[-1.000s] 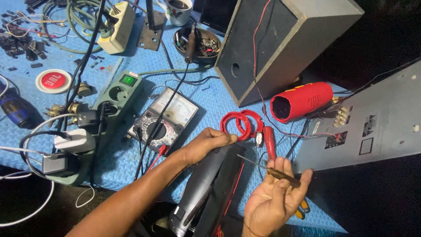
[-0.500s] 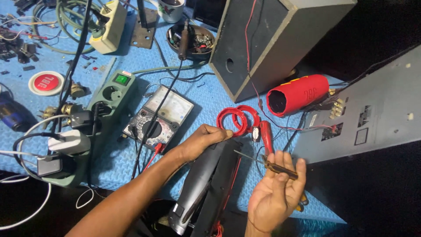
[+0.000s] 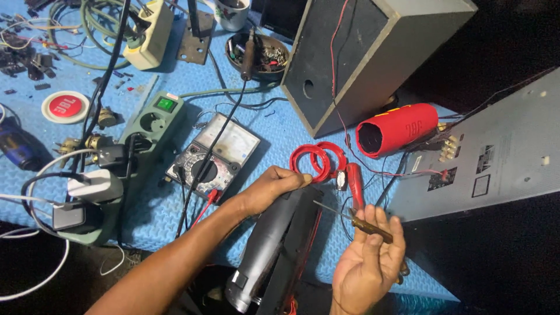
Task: Reassembling a portable Bluetooth speaker by connecting internal components and screwing the housing together.
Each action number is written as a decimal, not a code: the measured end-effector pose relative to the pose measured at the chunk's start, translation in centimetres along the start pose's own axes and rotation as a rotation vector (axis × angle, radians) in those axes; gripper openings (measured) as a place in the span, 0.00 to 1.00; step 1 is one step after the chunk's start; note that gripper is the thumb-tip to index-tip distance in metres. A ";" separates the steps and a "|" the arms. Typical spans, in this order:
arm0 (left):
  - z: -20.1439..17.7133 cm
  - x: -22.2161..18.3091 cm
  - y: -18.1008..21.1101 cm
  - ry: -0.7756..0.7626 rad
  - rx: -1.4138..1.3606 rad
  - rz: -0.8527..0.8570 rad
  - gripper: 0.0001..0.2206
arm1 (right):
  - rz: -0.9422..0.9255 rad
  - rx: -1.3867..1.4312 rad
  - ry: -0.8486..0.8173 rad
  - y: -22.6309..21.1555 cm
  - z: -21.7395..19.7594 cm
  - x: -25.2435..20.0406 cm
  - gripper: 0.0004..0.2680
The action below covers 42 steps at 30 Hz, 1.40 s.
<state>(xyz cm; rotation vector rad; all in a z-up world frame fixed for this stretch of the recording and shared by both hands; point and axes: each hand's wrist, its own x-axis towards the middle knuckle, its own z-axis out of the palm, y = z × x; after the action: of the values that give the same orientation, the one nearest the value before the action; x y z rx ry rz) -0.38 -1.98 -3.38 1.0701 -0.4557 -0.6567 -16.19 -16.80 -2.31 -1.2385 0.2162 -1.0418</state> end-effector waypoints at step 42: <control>0.2 -0.5 0.6 0.012 0.016 -0.048 0.24 | -0.037 -0.220 0.116 0.2 -2.2 -0.1 0.17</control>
<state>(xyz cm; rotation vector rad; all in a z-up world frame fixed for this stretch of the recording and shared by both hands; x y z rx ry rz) -0.70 -1.60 -2.73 1.1023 -0.4260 -0.6898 -17.54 -18.22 -3.30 -1.3845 0.4082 -1.1458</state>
